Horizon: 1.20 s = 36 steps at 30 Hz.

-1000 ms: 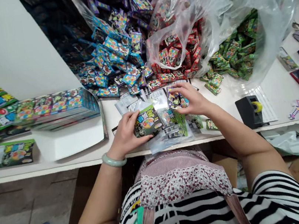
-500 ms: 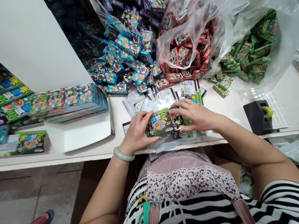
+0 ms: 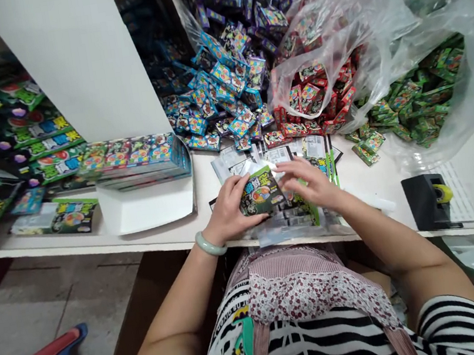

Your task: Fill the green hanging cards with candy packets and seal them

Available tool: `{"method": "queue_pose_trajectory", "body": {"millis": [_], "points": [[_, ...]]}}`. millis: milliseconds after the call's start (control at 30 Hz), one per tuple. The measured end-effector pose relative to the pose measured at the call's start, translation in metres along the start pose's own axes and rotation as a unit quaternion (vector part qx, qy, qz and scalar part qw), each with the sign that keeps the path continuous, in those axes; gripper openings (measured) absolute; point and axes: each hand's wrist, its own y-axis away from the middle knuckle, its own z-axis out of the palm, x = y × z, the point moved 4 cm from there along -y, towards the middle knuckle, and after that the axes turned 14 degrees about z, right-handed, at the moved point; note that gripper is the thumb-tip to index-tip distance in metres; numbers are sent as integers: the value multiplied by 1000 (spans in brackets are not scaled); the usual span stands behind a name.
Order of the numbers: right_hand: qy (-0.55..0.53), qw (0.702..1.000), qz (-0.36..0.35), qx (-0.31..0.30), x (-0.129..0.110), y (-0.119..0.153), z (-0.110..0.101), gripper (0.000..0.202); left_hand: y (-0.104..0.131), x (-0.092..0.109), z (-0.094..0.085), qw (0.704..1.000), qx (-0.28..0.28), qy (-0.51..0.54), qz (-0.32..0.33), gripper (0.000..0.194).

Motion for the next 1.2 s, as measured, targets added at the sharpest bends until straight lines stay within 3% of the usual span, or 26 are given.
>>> {"method": "queue_pose_trajectory", "body": {"millis": [100, 233, 333, 400, 500, 600, 667, 733, 833, 900, 967, 1067, 1133, 1200], "points": [[-32, 992, 76, 91, 20, -67, -4, 36, 5, -5, -14, 999, 20, -16, -28, 97], [125, 971, 180, 101, 36, -153, 21, 51, 10, -2, -24, 999, 25, -22, -24, 97], [190, 941, 248, 131, 38, -181, 42, 66, 13, -3, -26, 999, 34, -27, -30, 97], [165, 936, 269, 155, 40, -185, 50, 60, 15, -5, -26, 998, 38, -33, -34, 97], [47, 951, 260, 161, 47, -180, 49, 37, 17, -9, -28, 998, 41, -34, -29, 97], [-41, 972, 171, 155, 51, -152, 31, 26, 18, -13, -31, 998, 46, -31, -40, 98], [-3, 982, 76, 173, 50, -113, 13, 26, 20, -16, -33, 997, 51, -31, -48, 98], [105, 983, -2, 151, 50, -66, 4, 23, 21, -18, -33, 997, 56, -33, -48, 97], [222, 974, -25, 50, 56, -6, 5, 19, 20, -20, -28, 997, 45, -34, -50, 97], [239, 971, -17, -1, 59, 15, 7, 22, 18, -20, -23, 997, 35, -35, -52, 97], [231, 973, 4, -15, 61, 17, 6, 38, 15, -18, -19, 998, 28, -33, -53, 96], [223, 973, 50, -36, 68, 0, 2, 76, 10, -14, -13, 998, 1, -27, -48, 95], [219, 971, 66, -77, 72, -13, 3, 80, 7, -11, -10, 999, -25, -20, -41, 95], [196, 974, 65, -90, 72, -18, 1, 70, 7, -9, -8, 998, -45, -14, -42, 95]]}}
